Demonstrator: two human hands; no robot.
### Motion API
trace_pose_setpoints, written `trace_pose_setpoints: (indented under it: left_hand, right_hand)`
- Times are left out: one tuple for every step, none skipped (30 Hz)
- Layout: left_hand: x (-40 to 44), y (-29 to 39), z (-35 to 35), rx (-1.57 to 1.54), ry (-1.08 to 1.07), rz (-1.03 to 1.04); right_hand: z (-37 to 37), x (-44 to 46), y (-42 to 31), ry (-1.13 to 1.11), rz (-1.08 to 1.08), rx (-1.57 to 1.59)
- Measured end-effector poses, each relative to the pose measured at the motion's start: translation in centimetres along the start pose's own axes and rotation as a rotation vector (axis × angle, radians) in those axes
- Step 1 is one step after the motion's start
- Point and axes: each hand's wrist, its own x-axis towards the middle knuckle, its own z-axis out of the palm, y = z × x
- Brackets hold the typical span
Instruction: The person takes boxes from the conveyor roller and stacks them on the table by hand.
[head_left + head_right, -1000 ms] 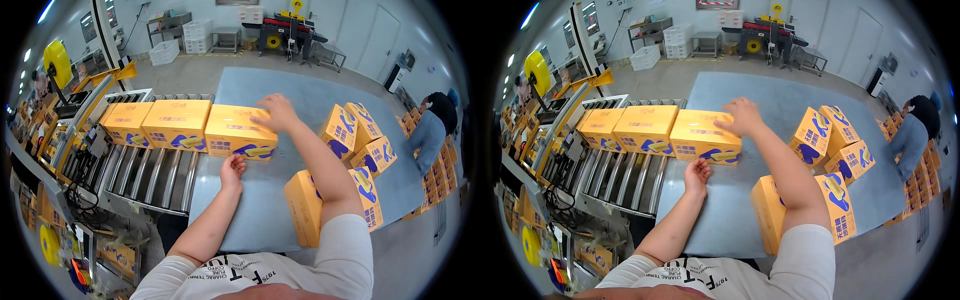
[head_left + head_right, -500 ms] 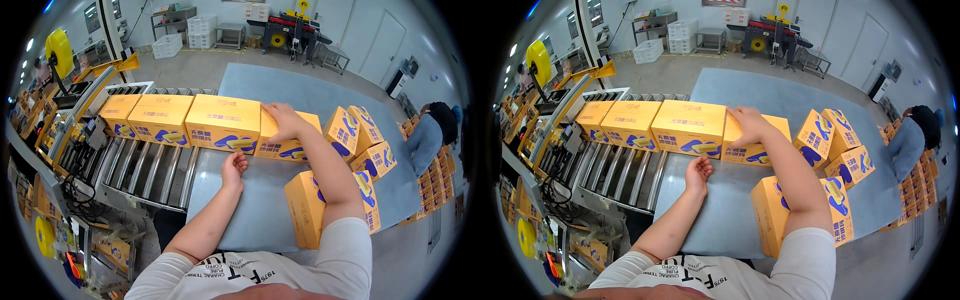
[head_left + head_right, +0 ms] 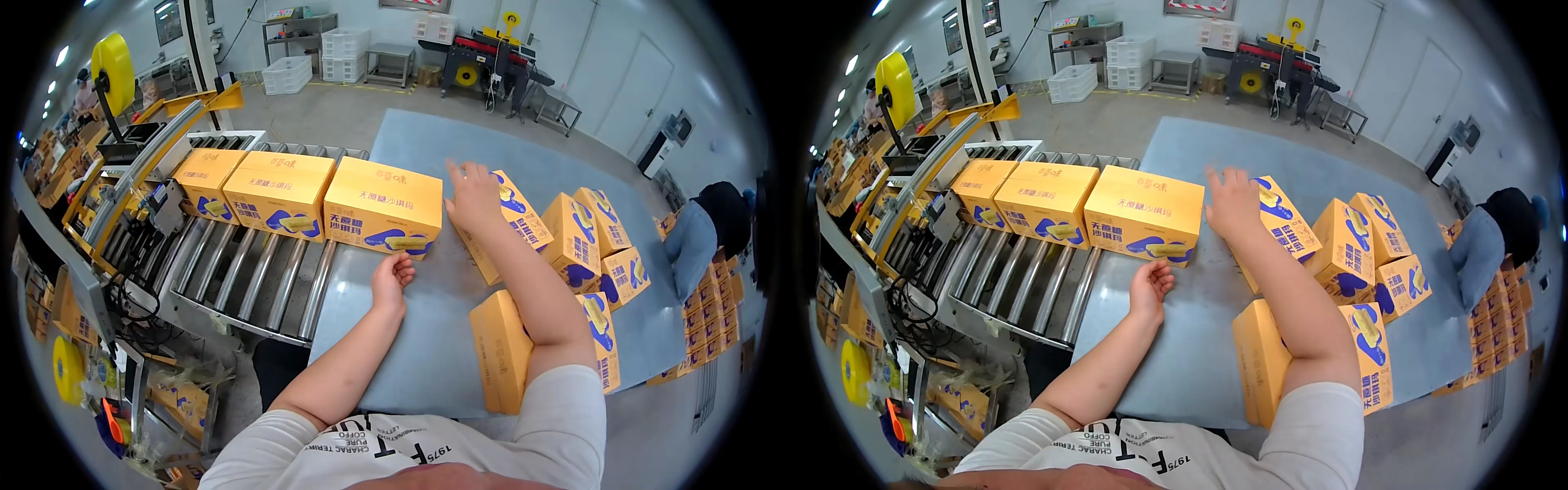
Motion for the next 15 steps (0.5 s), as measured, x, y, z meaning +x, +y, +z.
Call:
trace_pose_setpoints:
  left_hand:
    - [0.0,0.0,0.0,0.012,-0.011,-0.001]
    - [0.0,0.0,-0.1,0.009,-0.008,-0.003]
    - [-0.1,0.2,0.0,0.006,-0.004,-0.006]
    - [-0.2,0.2,0.0,0.002,-0.001,-0.008]
    - [-0.2,0.2,-0.1,0.003,-0.004,-0.009]
    - [-0.1,0.2,-0.1,0.001,-0.007,-0.009]
    - [0.0,0.1,-0.1,-0.003,-0.010,-0.009]
    - [0.1,0.0,-0.1,0.002,-0.012,-0.005]
    - [0.0,-0.1,-0.1,0.007,-0.014,-0.001]
    - [0.0,-0.1,-0.1,0.012,-0.018,0.002]
    - [0.0,-0.2,0.0,0.016,-0.017,0.003]
    - [0.0,-0.2,0.0,0.021,-0.017,0.004]
    - [0.0,-0.2,0.0,0.026,-0.017,0.006]
    - [0.0,-0.1,0.0,0.024,-0.011,0.005]
    - [0.0,-0.1,0.0,0.022,-0.005,0.005]
  right_hand:
    - [0.1,-0.2,0.0,-0.015,-0.012,-0.019]
    - [0.3,-0.5,0.1,-0.031,-0.022,-0.037]
    - [0.6,-0.3,0.6,-0.093,0.041,-0.041]
    - [1.0,0.2,1.6,-0.155,0.104,-0.047]
    - [1.3,0.4,2.4,-0.215,0.164,-0.054]
    - [1.4,0.2,3.0,-0.219,0.197,-0.045]
    - [1.5,0.1,3.5,-0.222,0.229,-0.036]
    - [1.6,0.0,3.8,-0.225,0.261,-0.028]
    - [1.6,0.1,3.8,-0.234,0.253,-0.032]
    - [1.4,0.1,3.7,-0.243,0.245,-0.036]
    - [1.3,0.1,3.7,-0.252,0.237,-0.040]
    - [1.6,0.2,3.8,-0.250,0.213,-0.028]
    - [2.2,0.1,3.9,-0.249,0.189,-0.015]
    - [2.6,0.1,4.0,-0.247,0.165,-0.003]
    - [2.3,-0.1,3.8,-0.253,0.157,-0.005]
